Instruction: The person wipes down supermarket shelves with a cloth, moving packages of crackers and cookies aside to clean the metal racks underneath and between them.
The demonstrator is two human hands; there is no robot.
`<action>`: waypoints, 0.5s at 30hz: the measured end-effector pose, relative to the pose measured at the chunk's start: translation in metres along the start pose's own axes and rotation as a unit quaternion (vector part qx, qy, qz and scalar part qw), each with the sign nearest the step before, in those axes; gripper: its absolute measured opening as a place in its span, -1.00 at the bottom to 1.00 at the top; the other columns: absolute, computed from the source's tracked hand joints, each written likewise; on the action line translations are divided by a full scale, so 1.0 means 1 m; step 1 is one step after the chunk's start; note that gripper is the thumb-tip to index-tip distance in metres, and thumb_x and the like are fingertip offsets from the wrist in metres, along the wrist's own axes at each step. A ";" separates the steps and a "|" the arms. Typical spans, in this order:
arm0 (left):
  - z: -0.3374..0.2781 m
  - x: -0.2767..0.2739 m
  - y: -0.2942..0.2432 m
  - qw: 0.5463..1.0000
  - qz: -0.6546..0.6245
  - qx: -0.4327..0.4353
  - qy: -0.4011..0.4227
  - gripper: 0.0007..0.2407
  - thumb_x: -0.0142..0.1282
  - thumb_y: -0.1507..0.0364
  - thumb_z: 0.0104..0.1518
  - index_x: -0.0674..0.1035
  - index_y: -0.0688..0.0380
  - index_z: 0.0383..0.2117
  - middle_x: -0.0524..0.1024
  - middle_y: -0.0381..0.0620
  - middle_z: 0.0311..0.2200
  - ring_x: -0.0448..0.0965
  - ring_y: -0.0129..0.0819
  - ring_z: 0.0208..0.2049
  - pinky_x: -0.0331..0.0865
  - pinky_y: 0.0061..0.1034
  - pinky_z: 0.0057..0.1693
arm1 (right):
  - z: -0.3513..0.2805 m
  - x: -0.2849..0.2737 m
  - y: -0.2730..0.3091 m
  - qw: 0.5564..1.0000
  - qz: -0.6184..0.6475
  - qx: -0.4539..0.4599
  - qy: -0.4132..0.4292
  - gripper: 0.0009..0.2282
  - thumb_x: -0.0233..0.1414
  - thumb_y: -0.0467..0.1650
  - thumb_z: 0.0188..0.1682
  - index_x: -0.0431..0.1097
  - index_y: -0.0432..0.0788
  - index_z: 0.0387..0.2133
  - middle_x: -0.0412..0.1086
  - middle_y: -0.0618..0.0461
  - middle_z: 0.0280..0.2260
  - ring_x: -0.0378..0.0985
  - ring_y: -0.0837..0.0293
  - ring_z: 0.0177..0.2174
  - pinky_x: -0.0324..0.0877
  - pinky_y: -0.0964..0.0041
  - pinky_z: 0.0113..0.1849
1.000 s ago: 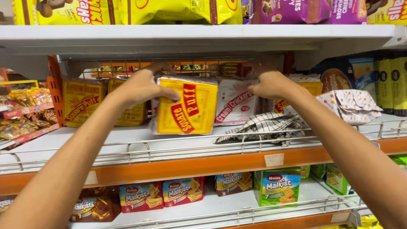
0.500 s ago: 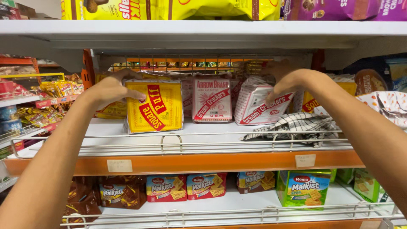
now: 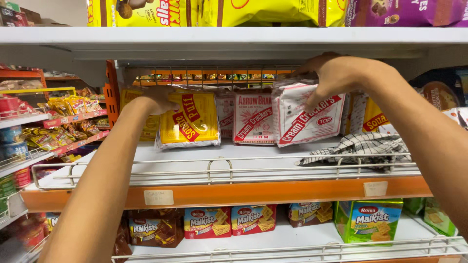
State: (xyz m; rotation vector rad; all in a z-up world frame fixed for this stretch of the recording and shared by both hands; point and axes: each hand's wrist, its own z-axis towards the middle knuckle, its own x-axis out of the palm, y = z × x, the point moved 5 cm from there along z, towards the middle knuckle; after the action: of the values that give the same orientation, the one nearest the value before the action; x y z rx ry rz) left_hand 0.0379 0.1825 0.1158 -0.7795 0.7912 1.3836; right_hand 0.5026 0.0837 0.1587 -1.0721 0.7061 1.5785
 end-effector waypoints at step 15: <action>-0.064 -0.037 -0.150 0.937 -0.328 0.106 -0.050 -0.48 -0.07 0.01 0.19 0.53 0.01 0.18 0.48 0.24 0.19 0.43 0.04 0.25 0.25 -0.27 0.31 | 0.057 0.048 0.111 0.986 0.060 -0.106 0.112 -0.22 0.02 0.20 -0.34 0.52 -0.01 0.04 0.38 -0.13 0.13 0.39 -0.10 0.12 0.21 0.00 0.13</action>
State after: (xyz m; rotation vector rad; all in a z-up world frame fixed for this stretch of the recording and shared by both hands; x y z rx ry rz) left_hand 0.1854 0.1032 0.1152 -0.7078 0.5174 0.7181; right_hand 0.3782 0.1234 0.1301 -1.4027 0.7777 1.6793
